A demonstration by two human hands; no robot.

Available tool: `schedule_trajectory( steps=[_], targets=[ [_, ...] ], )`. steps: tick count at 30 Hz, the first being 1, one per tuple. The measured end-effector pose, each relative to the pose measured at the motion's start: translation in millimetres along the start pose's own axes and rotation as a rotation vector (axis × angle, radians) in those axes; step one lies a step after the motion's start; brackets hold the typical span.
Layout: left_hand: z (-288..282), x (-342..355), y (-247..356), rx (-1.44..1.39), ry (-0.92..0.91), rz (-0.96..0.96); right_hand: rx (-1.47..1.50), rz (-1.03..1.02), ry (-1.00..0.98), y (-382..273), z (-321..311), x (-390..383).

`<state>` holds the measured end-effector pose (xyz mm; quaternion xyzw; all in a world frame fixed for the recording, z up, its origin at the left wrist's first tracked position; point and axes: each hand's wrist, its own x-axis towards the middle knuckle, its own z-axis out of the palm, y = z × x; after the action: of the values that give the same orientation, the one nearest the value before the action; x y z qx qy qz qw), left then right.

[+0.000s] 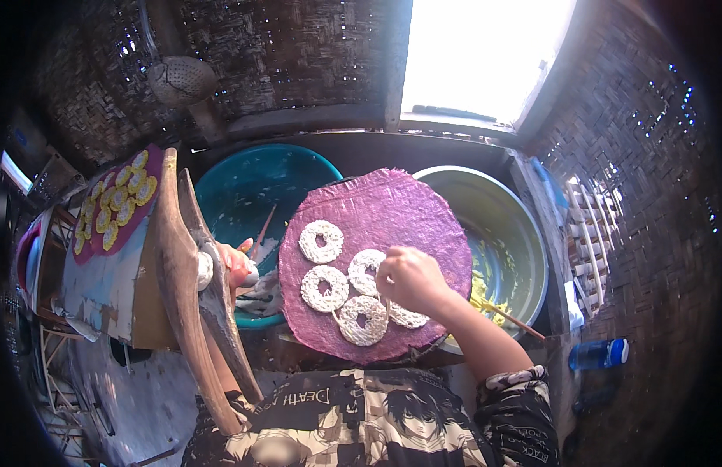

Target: The person uses a wooden mold and a circular cutter to form white dough into ring shapes on a purple mat. They then fill the centers with yellow paste using a wooden stick and place the finished pieces on a tray.

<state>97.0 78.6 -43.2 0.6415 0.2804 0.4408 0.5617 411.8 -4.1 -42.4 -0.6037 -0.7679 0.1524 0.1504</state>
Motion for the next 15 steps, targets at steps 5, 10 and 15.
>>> schedule_trajectory(
  steps=[5,10,15],
  targets=[
    [-1,6,-1,-0.026,-0.026,0.0,-0.064,0.174,0.194,26,-7,52],
    [2,3,-7,-0.066,-0.012,-0.019,-0.151,0.325,0.242,54,7,91],
    [3,-3,-15,-0.121,0.036,-0.047,-0.202,0.31,0.224,66,20,100]
  ],
)
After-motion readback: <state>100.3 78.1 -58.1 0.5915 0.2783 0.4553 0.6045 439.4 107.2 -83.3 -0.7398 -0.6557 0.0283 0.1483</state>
